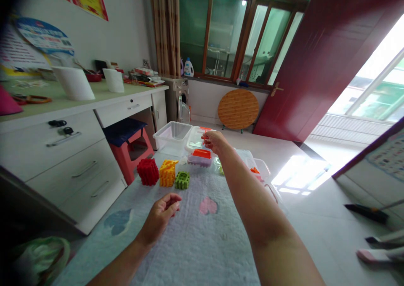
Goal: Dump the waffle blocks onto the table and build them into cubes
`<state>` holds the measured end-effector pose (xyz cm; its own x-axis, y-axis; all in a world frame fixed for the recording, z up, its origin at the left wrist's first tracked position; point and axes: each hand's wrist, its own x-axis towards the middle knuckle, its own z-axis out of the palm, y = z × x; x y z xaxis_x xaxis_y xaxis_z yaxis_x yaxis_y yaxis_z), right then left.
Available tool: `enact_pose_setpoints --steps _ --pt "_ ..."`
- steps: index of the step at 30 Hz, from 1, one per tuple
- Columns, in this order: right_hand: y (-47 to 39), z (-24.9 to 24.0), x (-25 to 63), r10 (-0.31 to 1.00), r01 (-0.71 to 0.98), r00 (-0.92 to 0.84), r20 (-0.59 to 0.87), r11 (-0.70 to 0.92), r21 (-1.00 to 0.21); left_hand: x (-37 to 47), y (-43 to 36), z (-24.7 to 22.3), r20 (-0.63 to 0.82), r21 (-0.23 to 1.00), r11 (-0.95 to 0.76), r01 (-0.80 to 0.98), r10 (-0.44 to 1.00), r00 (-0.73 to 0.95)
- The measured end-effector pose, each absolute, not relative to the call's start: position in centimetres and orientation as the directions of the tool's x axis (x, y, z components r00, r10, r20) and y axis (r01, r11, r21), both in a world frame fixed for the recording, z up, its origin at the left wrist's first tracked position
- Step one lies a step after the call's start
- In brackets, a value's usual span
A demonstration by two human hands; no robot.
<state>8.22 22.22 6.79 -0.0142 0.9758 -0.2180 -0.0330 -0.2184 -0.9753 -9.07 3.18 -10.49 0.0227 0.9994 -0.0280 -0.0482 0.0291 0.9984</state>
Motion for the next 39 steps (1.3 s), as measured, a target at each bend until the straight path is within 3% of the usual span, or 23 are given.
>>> enact_pose_setpoints --steps 19,24,31,34,36,39 --pt "24.9 0.9 7.1 0.949 0.079 0.033 -0.313 -0.315 -0.946 -8.8 3.2 -10.8 -0.025 0.999 0.027 -0.045 0.999 0.044" --pt "24.2 1.7 7.3 0.97 0.083 0.075 -0.231 -0.237 -0.968 -9.0 3.2 -10.8 -0.016 0.999 0.018 -0.032 0.998 0.061" --pt "16.4 3.3 11.2 0.991 0.135 0.132 0.012 -0.006 -0.991 -9.1 3.0 -10.3 0.0 1.0 0.0 -0.01 0.998 0.06" --pt "11.1 0.2 13.5 0.997 0.254 0.013 0.074 0.069 -0.965 -9.0 2.5 -10.1 0.036 0.998 -0.039 0.042 0.998 0.059" --pt "8.1 -3.0 14.6 0.998 0.348 -0.042 0.039 0.051 -0.936 -8.9 2.0 -9.6 0.095 0.987 -0.105 0.124 0.992 0.082" --pt "5.3 -7.3 15.4 0.996 0.555 -0.046 0.078 0.09 -0.827 -8.8 1.6 -7.8 0.209 0.951 -0.22 0.218 0.975 0.072"
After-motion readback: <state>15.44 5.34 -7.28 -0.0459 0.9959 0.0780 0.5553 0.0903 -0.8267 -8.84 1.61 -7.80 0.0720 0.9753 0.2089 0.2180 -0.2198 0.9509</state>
